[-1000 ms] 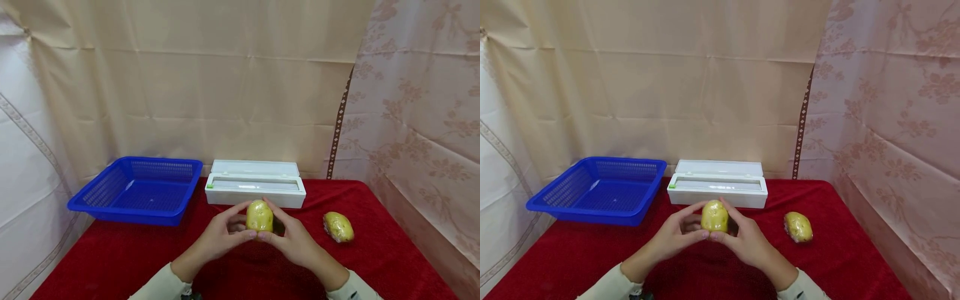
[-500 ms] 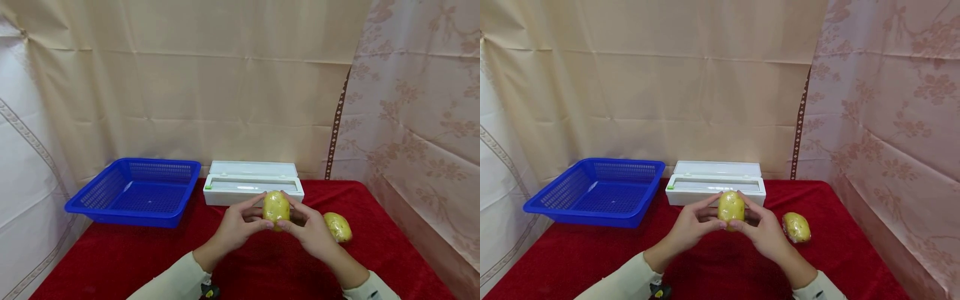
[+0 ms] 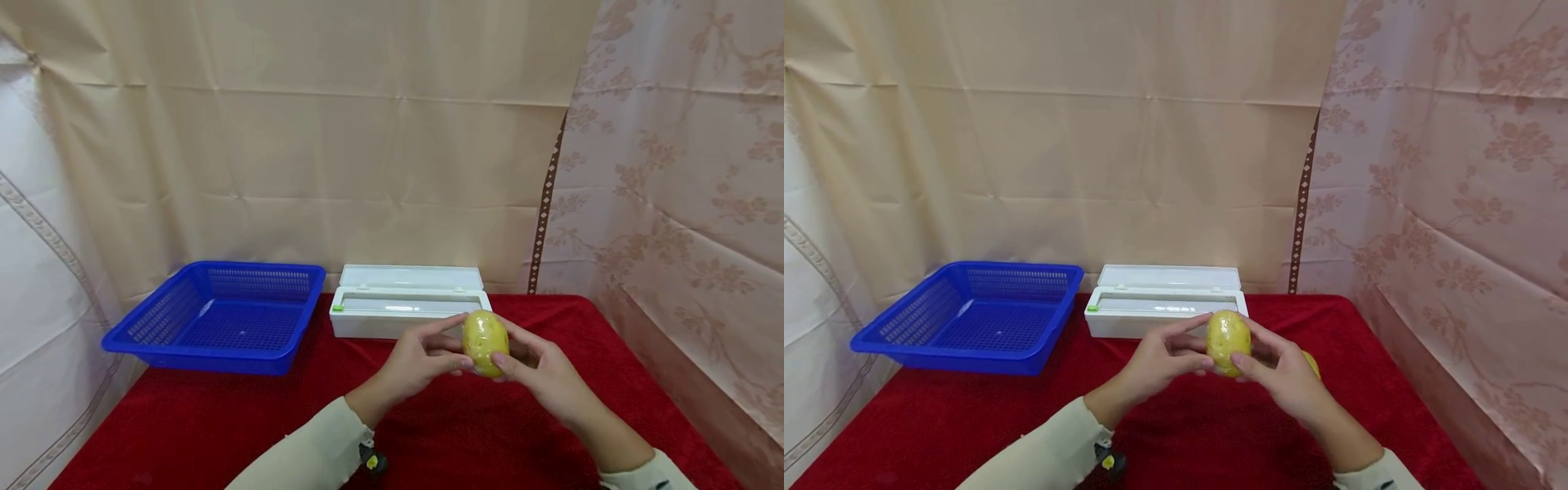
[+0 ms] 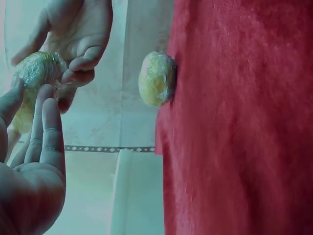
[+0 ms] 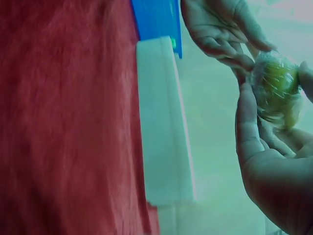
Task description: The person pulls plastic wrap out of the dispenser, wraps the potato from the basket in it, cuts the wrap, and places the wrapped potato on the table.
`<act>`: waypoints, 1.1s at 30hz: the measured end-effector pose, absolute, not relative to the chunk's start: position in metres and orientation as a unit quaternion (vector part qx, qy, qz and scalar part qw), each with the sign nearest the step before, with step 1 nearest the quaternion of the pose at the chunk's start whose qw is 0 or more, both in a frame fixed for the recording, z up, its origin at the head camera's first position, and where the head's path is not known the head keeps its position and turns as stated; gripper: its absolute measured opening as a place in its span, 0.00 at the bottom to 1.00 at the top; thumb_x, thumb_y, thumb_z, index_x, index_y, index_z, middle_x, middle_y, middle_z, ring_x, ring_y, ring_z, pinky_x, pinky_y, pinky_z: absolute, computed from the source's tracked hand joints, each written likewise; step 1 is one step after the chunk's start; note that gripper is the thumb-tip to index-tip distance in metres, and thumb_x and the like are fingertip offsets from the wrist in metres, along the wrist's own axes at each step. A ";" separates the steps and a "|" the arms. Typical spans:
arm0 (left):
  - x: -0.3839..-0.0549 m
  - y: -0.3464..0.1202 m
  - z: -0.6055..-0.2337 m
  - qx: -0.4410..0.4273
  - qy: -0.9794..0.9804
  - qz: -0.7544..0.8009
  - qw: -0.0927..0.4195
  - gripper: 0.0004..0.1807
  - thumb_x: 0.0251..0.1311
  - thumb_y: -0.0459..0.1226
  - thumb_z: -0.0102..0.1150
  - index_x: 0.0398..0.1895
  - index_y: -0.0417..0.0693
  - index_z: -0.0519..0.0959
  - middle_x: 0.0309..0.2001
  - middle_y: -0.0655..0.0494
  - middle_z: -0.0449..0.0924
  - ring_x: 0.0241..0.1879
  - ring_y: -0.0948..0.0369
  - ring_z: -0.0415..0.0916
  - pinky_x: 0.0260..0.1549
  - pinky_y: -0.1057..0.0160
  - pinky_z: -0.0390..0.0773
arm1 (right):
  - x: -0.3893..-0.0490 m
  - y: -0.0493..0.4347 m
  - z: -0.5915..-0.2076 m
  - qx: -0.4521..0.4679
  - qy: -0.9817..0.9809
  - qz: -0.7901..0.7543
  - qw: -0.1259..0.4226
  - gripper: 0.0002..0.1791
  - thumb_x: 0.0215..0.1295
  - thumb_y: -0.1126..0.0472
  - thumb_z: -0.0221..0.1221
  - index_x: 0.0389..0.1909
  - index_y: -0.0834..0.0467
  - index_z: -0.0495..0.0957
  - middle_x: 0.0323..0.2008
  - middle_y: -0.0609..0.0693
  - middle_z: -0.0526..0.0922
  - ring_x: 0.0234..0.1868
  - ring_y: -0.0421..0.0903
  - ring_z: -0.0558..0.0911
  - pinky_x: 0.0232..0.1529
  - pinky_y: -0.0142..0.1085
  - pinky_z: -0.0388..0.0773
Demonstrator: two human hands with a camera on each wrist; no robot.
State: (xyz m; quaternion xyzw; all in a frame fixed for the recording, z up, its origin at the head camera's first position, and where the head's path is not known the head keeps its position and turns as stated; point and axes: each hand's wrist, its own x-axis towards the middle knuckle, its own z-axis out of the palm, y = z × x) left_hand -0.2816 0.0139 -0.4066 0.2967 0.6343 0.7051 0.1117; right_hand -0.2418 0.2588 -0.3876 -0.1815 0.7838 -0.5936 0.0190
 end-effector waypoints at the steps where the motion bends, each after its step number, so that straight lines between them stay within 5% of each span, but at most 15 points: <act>1: -0.283 0.018 -0.408 0.301 0.631 0.705 0.116 0.36 0.62 0.26 0.69 0.72 0.60 0.74 0.51 0.41 0.88 0.42 0.55 0.89 0.44 0.47 0.87 | -0.242 0.263 -0.388 -0.179 0.783 -0.595 0.024 0.34 0.75 0.59 0.61 0.78 0.54 0.63 0.61 0.63 0.78 0.51 0.51 0.86 0.46 0.42 0.87; 8: -0.288 0.051 -0.416 0.276 0.653 0.692 0.133 0.30 0.68 0.23 0.59 0.71 0.50 0.74 0.53 0.41 0.87 0.46 0.46 0.89 0.46 0.52 0.87 | -0.242 0.298 -0.393 -0.125 0.805 -0.580 0.006 0.34 0.75 0.58 0.61 0.77 0.58 0.63 0.58 0.48 0.79 0.41 0.47 0.86 0.37 0.42 0.87; 13: -0.286 0.075 -0.422 0.250 0.723 0.630 0.132 0.23 0.66 0.29 0.62 0.65 0.43 0.78 0.53 0.52 0.87 0.47 0.62 0.87 0.46 0.68 0.83 | -0.245 0.329 -0.400 -0.084 0.822 -0.562 -0.043 0.35 0.75 0.55 0.62 0.77 0.62 0.63 0.53 0.35 0.81 0.47 0.38 0.84 0.41 0.41 0.87; 16: -0.283 0.086 -0.425 0.224 0.746 0.612 0.136 0.21 0.65 0.33 0.65 0.62 0.45 0.80 0.53 0.57 0.86 0.46 0.68 0.84 0.46 0.69 0.79 | -0.246 0.345 -0.405 -0.064 0.829 -0.552 -0.056 0.36 0.75 0.53 0.61 0.77 0.63 0.62 0.52 0.32 0.81 0.46 0.35 0.83 0.41 0.40 0.87; 22: -0.284 0.105 -0.435 0.168 0.708 0.661 0.182 0.22 0.66 0.30 0.60 0.63 0.44 0.78 0.59 0.51 0.81 0.51 0.53 0.84 0.50 0.60 0.82 | -0.248 0.373 -0.413 -0.023 0.837 -0.544 -0.061 0.39 0.75 0.50 0.61 0.78 0.64 0.59 0.50 0.28 0.78 0.42 0.40 0.88 0.41 0.38 0.87; 26: -0.283 0.118 -0.438 0.141 0.669 0.697 0.217 0.33 0.57 0.25 0.54 0.70 0.40 0.71 0.61 0.43 0.76 0.55 0.48 0.83 0.51 0.59 0.82 | -0.251 0.390 -0.419 0.010 0.843 -0.534 -0.069 0.42 0.75 0.47 0.60 0.78 0.66 0.58 0.48 0.25 0.74 0.39 0.42 0.89 0.40 0.38 0.87; 29: -0.281 0.127 -0.441 0.131 0.653 0.709 0.230 0.39 0.49 0.22 0.52 0.72 0.38 0.69 0.58 0.44 0.77 0.54 0.48 0.84 0.47 0.62 0.83 | -0.253 0.400 -0.426 0.031 0.844 -0.532 -0.065 0.43 0.75 0.47 0.60 0.78 0.69 0.57 0.52 0.34 0.76 0.38 0.38 0.88 0.40 0.38 0.87; 33: -0.281 0.137 -0.443 0.136 0.641 0.715 0.243 0.40 0.48 0.22 0.51 0.72 0.37 0.69 0.55 0.47 0.79 0.54 0.49 0.84 0.43 0.66 0.81 | -0.255 0.414 -0.434 0.061 0.863 -0.499 -0.042 0.46 0.74 0.42 0.59 0.78 0.70 0.56 0.59 0.60 0.78 0.37 0.38 0.88 0.39 0.38 0.87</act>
